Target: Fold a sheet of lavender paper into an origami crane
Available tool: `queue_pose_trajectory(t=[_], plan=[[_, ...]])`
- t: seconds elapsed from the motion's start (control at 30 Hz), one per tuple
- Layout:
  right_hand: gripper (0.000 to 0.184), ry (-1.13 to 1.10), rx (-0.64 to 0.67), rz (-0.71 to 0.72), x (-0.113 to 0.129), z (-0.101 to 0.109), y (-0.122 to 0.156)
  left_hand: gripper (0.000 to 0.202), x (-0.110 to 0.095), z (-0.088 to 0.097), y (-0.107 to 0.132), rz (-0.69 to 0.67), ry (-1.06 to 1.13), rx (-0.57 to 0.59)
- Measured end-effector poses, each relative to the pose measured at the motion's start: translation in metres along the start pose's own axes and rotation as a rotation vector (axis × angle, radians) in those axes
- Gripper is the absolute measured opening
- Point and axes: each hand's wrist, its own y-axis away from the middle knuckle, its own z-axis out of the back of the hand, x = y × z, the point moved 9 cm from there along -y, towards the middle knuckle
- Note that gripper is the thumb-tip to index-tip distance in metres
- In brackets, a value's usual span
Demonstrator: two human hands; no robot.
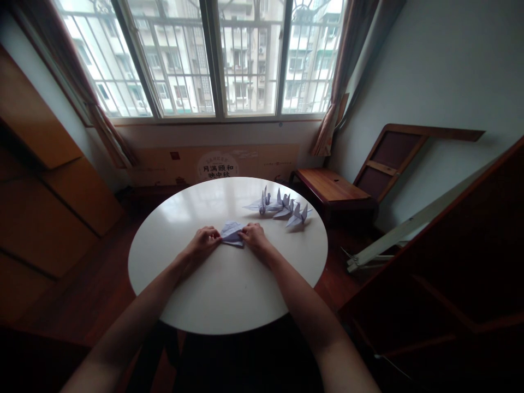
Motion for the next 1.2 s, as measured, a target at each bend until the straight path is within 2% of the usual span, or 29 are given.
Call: queue_pose_trajectory(t=[0.23, 0.4, 0.57, 0.67, 0.77, 0.87, 0.93, 1.07, 1.2], plan=[[0.028, 0.116, -0.023, -0.137, -0.001, 0.002, 0.005, 0.021, 0.005, 0.000, -0.002, 0.126, -0.064, 0.014], [0.033, 0.159, -0.043, -0.173, -0.001, 0.005, 0.008, 0.021, 0.009, 0.000, -0.002, 0.208, -0.086, 0.033], [0.034, 0.196, -0.020, -0.218, -0.002, 0.009, 0.009, 0.020, 0.016, -0.002, -0.002, 0.221, -0.080, 0.003], [0.033, 0.210, -0.004, -0.227, -0.003, 0.010, 0.010, 0.021, 0.018, 0.002, -0.002, 0.172, -0.070, -0.066], [0.032, 0.218, -0.004, -0.226, -0.003, 0.010, 0.010, 0.023, 0.005, 0.009, -0.002, 0.012, -0.049, -0.149], [0.034, 0.223, 0.000, -0.223, -0.003, 0.010, 0.010, 0.028, -0.015, 0.004, 0.001, -0.187, -0.031, -0.114], [0.036, 0.223, 0.001, -0.221, -0.002, 0.010, 0.010, 0.034, -0.024, -0.005, 0.002, -0.252, -0.044, -0.056], [0.040, 0.231, -0.016, -0.221, -0.001, 0.011, 0.010, 0.039, -0.024, -0.022, 0.003, -0.242, -0.157, 0.054], [0.043, 0.261, -0.036, -0.257, -0.001, 0.012, 0.012, 0.039, -0.023, -0.026, 0.002, -0.215, -0.224, 0.089]])
